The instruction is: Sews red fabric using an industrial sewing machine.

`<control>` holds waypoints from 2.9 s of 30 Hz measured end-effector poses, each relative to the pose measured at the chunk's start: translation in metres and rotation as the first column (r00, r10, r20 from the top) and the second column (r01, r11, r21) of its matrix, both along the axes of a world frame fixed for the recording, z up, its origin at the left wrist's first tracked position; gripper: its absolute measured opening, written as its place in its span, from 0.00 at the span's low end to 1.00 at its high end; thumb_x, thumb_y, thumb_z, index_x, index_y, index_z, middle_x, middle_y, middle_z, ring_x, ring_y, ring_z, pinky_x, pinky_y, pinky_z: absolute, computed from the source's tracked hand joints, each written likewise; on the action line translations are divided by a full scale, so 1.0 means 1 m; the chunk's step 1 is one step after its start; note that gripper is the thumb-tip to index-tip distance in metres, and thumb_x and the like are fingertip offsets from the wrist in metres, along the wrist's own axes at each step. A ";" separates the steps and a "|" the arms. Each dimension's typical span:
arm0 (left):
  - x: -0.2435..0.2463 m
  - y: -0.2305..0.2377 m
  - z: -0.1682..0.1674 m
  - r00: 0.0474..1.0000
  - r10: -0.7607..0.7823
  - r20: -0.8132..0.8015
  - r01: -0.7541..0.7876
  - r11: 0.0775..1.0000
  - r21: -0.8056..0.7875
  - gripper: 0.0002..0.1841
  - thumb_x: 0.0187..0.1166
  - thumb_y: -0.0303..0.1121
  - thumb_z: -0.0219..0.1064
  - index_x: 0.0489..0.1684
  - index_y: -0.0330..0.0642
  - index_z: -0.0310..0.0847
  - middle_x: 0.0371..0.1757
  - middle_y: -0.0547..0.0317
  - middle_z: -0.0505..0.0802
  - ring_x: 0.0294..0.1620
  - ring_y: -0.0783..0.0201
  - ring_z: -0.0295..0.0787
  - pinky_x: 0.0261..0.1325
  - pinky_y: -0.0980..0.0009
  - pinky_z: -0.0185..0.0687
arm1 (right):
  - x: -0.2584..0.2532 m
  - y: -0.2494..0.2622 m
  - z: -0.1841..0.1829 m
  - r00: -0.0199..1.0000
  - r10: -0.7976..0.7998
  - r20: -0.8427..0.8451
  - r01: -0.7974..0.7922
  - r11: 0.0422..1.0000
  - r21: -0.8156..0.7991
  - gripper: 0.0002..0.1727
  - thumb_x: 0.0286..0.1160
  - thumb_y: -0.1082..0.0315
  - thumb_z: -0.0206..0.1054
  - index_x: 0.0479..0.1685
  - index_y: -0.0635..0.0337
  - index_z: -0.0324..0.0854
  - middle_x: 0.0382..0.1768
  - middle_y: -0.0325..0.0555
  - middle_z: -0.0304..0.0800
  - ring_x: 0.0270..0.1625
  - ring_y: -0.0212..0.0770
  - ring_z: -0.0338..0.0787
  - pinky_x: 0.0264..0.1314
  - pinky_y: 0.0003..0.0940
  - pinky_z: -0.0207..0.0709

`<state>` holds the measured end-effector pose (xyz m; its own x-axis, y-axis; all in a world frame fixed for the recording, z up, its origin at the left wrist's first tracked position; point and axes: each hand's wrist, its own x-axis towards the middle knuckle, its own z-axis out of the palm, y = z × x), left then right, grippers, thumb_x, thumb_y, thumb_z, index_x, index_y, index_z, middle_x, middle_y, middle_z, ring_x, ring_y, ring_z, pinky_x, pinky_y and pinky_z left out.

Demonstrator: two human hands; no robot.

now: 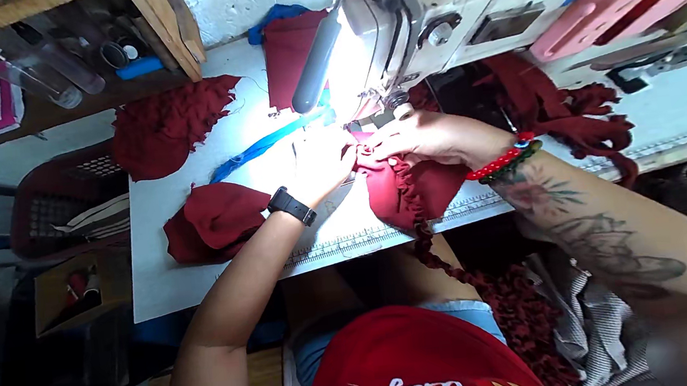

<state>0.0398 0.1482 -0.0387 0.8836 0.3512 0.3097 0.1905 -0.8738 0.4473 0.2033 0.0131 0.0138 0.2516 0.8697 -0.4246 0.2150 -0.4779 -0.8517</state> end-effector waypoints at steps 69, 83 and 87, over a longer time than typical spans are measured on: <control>-0.040 -0.012 0.005 0.974 -0.198 -0.109 0.213 0.965 0.153 0.20 0.84 0.28 0.57 0.67 0.55 0.90 0.72 0.54 0.88 0.76 0.48 0.78 0.75 0.42 0.69 | -0.034 -0.024 -0.035 0.513 -0.023 0.858 -0.406 0.874 0.266 0.13 0.78 0.60 0.69 0.55 0.56 0.87 0.55 0.54 0.87 0.57 0.56 0.89 0.53 0.58 0.83; -0.035 -0.006 -0.006 0.950 -0.313 -0.014 0.309 0.930 0.198 0.19 0.81 0.25 0.55 0.63 0.41 0.90 0.64 0.51 0.91 0.71 0.53 0.84 0.74 0.53 0.75 | -0.013 -0.018 -0.038 0.345 0.084 0.935 -0.513 0.851 0.113 0.25 0.84 0.45 0.58 0.70 0.45 0.87 0.72 0.47 0.84 0.67 0.59 0.84 0.62 0.67 0.72; -0.034 -0.008 -0.004 0.957 -0.286 -0.041 0.288 0.942 0.174 0.19 0.83 0.26 0.55 0.65 0.41 0.89 0.68 0.51 0.90 0.73 0.54 0.83 0.76 0.54 0.74 | -0.010 -0.019 -0.039 0.405 0.109 0.908 -0.488 0.865 0.114 0.27 0.84 0.43 0.55 0.72 0.43 0.85 0.76 0.46 0.81 0.72 0.60 0.82 0.63 0.69 0.70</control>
<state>0.0056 0.1401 -0.0424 0.9437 0.0230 0.3300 -0.0748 -0.9569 0.2805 0.1932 -0.0055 -0.0248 0.0059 0.9877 0.1562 0.9788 0.0263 -0.2033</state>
